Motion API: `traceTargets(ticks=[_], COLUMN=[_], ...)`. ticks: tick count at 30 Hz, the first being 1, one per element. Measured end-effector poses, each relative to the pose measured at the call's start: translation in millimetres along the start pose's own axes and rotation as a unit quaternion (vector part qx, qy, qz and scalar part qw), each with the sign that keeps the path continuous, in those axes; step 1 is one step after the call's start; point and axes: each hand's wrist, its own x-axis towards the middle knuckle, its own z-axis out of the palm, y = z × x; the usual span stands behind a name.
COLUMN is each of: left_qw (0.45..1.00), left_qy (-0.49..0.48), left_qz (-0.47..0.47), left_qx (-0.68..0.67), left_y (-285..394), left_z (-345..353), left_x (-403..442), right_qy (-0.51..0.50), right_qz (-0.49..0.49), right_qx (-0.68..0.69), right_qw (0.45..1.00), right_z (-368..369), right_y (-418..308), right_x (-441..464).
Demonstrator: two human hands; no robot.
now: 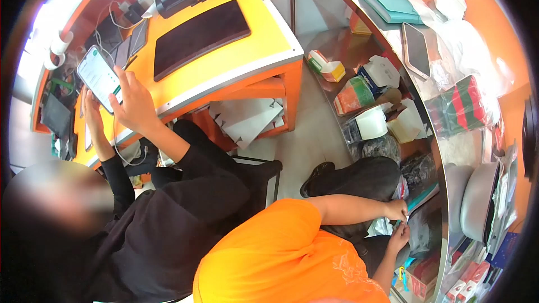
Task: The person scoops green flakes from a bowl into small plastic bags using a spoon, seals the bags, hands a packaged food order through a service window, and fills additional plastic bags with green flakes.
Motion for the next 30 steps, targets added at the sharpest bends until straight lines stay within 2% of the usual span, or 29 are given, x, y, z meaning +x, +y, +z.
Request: traceTargets(ticks=[6,9,12,15,19,25,28,30], left_qw=[1.0,1.0,1.0,0.999,0.998,0.998,0.998,0.994], left_qy=[0.011,0.012,-0.014,-0.03,-0.038,-0.017,-0.029,-0.043], left_qz=[-0.005,0.001,0.006,-0.015,-0.032,-0.024,-0.025,-0.071], left_qx=[0.007,0.0,0.016,0.017,0.045,0.048,0.052,0.074], left_y=[5,6,8,23,11,7,11,24], left_z=[-4,-1,-2,-11,-5,-4,-6,-11], left_x=[0,-2,-5,-9,-6,-7,-8,-13], right_qy=[0.024,0.024,0.015,0.032,0.035,0.011,-0.015,-0.011], right_qz=[0.008,0.013,-0.011,0.007,-0.005,-0.022,0.037,0.021], right_qx=[-0.006,0.041,0.004,-0.006,-0.067,-0.064,0.015,0.013], right_qw=[1.0,0.999,1.0,0.999,0.997,0.998,0.999,1.0], right_z=[6,4,0,1,1,2,8,17], right_y=[-6,0,8,20,31,55,44,43], right_x=[-4,-5,-4,-2,2,10,1,-2])
